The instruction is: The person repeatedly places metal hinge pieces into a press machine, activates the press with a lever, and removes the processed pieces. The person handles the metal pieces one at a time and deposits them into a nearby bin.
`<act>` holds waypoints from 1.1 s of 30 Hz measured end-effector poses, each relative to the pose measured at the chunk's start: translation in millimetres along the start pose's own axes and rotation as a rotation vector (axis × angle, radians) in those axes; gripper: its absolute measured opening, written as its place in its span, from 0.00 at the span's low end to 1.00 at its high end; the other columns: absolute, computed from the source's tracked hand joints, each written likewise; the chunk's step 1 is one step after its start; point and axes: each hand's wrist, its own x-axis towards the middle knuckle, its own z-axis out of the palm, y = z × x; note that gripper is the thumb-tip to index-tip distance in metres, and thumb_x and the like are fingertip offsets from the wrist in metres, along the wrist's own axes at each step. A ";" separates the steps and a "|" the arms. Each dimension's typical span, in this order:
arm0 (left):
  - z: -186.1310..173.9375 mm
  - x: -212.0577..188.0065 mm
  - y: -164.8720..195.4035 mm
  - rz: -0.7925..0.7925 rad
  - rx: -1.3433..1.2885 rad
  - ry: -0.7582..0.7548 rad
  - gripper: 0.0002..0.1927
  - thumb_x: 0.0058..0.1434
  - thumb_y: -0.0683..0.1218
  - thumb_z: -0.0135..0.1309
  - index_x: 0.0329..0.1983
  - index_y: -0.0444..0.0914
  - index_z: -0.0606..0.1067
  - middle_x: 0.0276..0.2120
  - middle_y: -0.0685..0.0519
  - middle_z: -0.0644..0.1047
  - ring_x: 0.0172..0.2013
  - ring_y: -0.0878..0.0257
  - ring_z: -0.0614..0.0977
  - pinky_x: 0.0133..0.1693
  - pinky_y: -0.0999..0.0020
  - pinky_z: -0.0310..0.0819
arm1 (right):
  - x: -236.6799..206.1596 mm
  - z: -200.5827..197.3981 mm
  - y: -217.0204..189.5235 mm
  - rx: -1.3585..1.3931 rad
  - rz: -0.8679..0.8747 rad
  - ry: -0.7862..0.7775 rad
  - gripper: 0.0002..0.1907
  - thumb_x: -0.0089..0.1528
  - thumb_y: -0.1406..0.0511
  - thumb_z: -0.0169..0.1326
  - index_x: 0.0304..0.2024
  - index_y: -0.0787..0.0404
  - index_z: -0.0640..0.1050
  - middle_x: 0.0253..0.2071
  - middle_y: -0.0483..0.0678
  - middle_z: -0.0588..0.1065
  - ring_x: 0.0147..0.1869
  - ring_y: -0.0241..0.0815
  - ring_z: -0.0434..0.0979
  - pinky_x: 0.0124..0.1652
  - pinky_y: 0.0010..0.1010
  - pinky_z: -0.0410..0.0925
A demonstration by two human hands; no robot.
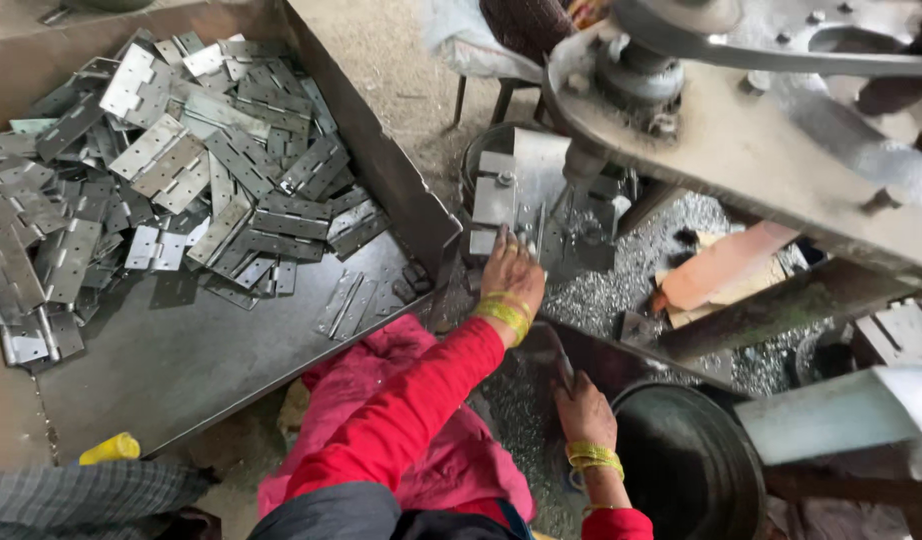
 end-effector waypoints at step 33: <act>67.5 72.9 -3.2 -0.091 0.052 -0.102 0.22 0.67 0.50 0.37 0.61 0.41 0.71 0.69 0.49 0.64 0.71 0.50 0.61 0.71 0.50 0.47 | -1.3 4.6 1.5 -0.129 -0.025 0.043 0.28 0.62 0.48 0.51 0.56 0.58 0.73 0.40 0.65 0.80 0.47 0.67 0.80 0.46 0.55 0.72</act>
